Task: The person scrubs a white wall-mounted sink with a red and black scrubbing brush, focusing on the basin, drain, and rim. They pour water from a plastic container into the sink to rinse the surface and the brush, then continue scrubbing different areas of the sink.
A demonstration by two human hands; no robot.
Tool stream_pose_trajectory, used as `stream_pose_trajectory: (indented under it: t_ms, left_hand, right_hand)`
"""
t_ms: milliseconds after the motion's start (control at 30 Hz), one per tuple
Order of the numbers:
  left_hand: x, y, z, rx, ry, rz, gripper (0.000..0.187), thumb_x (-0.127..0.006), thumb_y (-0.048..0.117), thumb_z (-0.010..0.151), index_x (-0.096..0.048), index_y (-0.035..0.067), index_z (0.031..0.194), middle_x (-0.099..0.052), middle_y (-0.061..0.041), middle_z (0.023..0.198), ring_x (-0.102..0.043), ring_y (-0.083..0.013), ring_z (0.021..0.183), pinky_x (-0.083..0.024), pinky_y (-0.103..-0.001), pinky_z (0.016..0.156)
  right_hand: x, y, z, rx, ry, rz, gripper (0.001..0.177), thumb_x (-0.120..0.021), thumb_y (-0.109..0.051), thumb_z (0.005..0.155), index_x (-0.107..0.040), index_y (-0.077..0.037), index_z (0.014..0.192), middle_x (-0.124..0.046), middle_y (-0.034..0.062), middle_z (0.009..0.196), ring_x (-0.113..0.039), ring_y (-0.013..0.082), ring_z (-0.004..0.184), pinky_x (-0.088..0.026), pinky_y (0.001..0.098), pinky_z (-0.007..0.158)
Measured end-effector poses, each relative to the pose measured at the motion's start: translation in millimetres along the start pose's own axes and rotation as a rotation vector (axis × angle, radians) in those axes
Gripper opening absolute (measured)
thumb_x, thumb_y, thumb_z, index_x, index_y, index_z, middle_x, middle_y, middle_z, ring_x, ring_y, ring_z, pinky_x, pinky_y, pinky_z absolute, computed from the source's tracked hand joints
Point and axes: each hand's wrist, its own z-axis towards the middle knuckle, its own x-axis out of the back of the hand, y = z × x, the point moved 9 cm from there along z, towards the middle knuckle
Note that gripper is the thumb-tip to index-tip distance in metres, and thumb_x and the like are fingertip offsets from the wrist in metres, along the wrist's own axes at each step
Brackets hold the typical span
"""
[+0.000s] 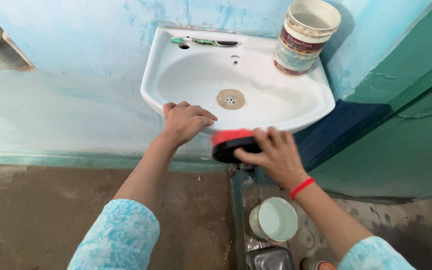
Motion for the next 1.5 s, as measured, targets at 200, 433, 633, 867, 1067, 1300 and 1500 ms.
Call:
stream_pose_trajectory:
  t_ms: [200, 433, 633, 867, 1067, 1300, 1500]
  left_hand:
    - [2, 1, 0, -0.039, 0.05, 0.049, 0.038, -0.047, 0.039, 0.09, -0.083, 0.034, 0.099, -0.076, 0.009, 0.114, -0.055, -0.018, 0.115, -0.019, -0.045, 0.11]
    - [5, 3, -3, 0.009, 0.055, 0.035, 0.038, -0.048, 0.041, 0.089, -0.084, 0.033, 0.099, -0.077, 0.006, 0.109, -0.057, -0.0185, 0.113, -0.021, -0.044, 0.107]
    - [6, 5, -4, 0.035, 0.061, 0.078, 0.038, -0.051, 0.046, 0.088, -0.084, 0.029, 0.1, -0.077, 0.004, 0.106, -0.058, -0.0179, 0.114, -0.022, -0.043, 0.108]
    - [6, 5, -3, 0.017, 0.077, 0.099, 0.038, -0.048, 0.043, 0.091, -0.083, 0.031, 0.101, -0.077, 0.003, 0.107, -0.06, -0.0196, 0.113, -0.023, -0.045, 0.11]
    - [8, 5, -3, 0.08, 0.051, 0.128, 0.038, -0.053, 0.046, 0.089, -0.083, 0.027, 0.101, -0.078, -0.001, 0.102, -0.061, -0.0203, 0.112, -0.021, -0.046, 0.112]
    - [9, 7, -2, 0.084, 0.057, 0.156, 0.036, -0.053, 0.043, 0.09, -0.083, 0.027, 0.1, -0.078, -0.002, 0.099, -0.062, -0.0204, 0.111, -0.023, -0.046, 0.112]
    - [8, 5, -4, 0.085, 0.064, 0.132, 0.035, -0.053, 0.041, 0.091, -0.084, 0.028, 0.1, -0.078, -0.003, 0.099, -0.062, -0.02, 0.112, -0.023, -0.045, 0.113]
  right_hand:
    - [22, 19, 8, -0.091, -0.055, 0.048, 0.057, -0.073, -0.017, 0.071, -0.063, -0.044, 0.12, -0.055, 0.008, 0.125, -0.056, 0.0318, 0.106, -0.052, 0.0445, 0.083]
    - [-9, 126, -10, -0.884, -0.31, 0.499, 0.068, -0.085, -0.06, 0.065, -0.074, -0.023, 0.121, -0.072, 0.013, 0.115, -0.073, 0.0343, 0.099, -0.057, 0.0429, 0.085]
    - [-32, 156, 10, -1.03, -0.703, 0.183, 0.071, -0.079, -0.073, 0.066, -0.08, -0.019, 0.112, -0.074, 0.0171, 0.109, -0.073, 0.0378, 0.097, -0.058, 0.047, 0.082]
    - [-90, 129, 42, -0.72, -0.875, 0.702, 0.07, -0.076, -0.068, 0.062, -0.084, -0.013, 0.104, -0.081, 0.0161, 0.094, -0.079, 0.0332, 0.09, -0.059, 0.0411, 0.085]
    - [-96, 174, 20, -0.786, -0.871, 0.07, 0.054, -0.084, -0.055, 0.061, -0.081, -0.013, 0.094, -0.08, 0.0146, 0.101, -0.078, 0.0322, 0.093, -0.061, 0.0437, 0.081]
    - [-121, 103, 55, -0.748, -0.885, 0.691, 0.062, -0.082, -0.059, 0.062, -0.083, -0.01, 0.1, -0.081, 0.0184, 0.099, -0.078, 0.0325, 0.09, -0.06, 0.0396, 0.083]
    - [-97, 161, 20, -0.758, -1.012, 0.321, 0.061, -0.077, -0.061, 0.061, -0.085, -0.023, 0.108, -0.08, 0.01, 0.102, -0.076, 0.0302, 0.096, -0.06, 0.043, 0.086]
